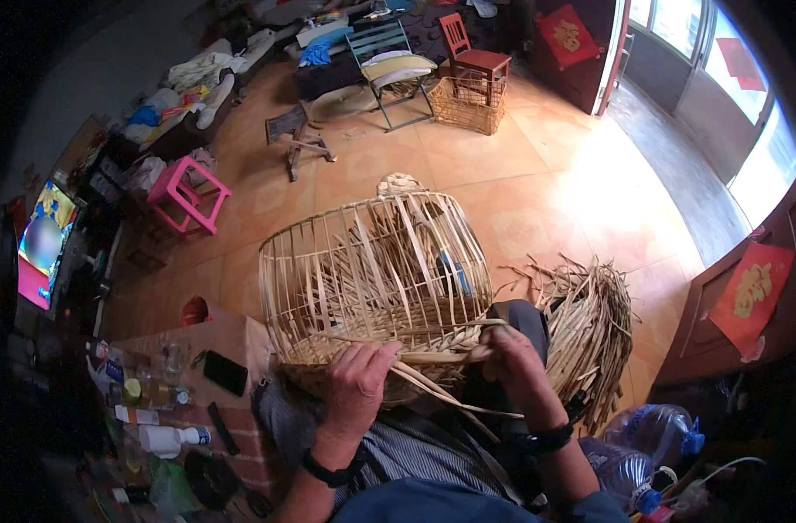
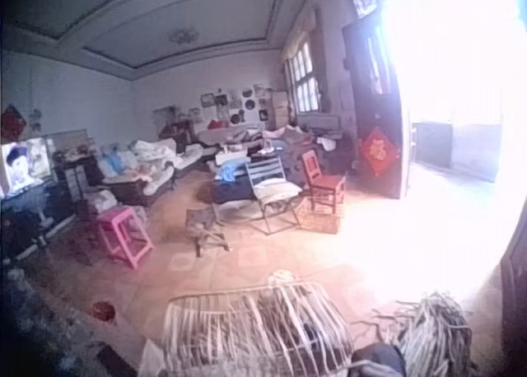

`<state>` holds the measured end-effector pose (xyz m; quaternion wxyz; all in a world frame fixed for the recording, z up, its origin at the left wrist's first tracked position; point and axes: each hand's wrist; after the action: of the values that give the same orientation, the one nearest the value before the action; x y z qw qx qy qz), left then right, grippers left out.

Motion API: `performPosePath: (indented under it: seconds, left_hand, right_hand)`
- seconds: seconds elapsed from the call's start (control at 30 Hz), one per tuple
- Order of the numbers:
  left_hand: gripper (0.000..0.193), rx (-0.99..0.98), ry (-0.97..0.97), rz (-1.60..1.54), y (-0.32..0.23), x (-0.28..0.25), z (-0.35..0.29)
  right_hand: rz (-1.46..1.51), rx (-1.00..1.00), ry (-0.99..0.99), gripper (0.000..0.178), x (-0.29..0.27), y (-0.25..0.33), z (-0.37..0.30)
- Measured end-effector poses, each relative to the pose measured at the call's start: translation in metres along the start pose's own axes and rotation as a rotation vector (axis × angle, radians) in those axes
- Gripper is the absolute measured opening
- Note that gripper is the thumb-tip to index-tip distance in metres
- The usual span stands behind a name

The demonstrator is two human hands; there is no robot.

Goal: The recorder weaves a large basket using bamboo strips.

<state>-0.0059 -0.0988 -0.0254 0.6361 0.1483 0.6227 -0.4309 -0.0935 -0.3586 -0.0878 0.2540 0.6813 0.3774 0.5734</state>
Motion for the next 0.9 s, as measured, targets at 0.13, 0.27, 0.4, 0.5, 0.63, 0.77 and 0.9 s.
performPosePath:
  seconds: [0.13, 0.27, 0.4, 0.5, 0.63, 0.77, 0.9]
  left_hand:
    - [0.032, -0.042, 0.023, 0.002, -0.006, -0.002, 0.001]
    - [0.031, -0.032, 0.057, 0.002, -0.008, -0.002, 0.000]
    - [0.029, 0.000, 0.026, -0.079, -0.001, 0.001, 0.002]
    - [0.027, 0.028, 0.004, -0.103, 0.002, 0.003, 0.002]
    - [0.024, 0.013, 0.022, -0.112, 0.002, 0.007, -0.001]
    - [0.025, 0.029, -0.024, -0.170, 0.003, 0.013, -0.003]
    - [0.022, 0.036, -0.008, -0.178, 0.005, 0.014, -0.006]
  right_hand:
    - [0.411, -0.162, 0.034, 0.025, -0.025, -0.021, -0.005]
    - [0.560, -0.269, 0.019, 0.022, -0.029, -0.033, -0.010]
    - [0.562, -0.310, -0.121, 0.022, -0.022, -0.027, -0.010]
    - [0.562, -0.298, -0.291, 0.024, -0.015, -0.021, -0.015]
    - [-0.141, -0.057, -0.054, 0.012, -0.029, -0.013, -0.038]
    - [-0.680, 0.090, -0.247, 0.026, -0.073, -0.006, -0.061]
    - [0.107, -0.130, -0.427, 0.045, -0.110, -0.006, -0.069]
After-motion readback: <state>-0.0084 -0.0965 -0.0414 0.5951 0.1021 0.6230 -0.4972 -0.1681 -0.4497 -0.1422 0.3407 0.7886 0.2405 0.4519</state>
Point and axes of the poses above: each hand's wrist, its own z-axis towards the middle knuckle, its own x-axis out of the palm, y = z × x, and after that the axes turned 15 degrees about y, right-handed
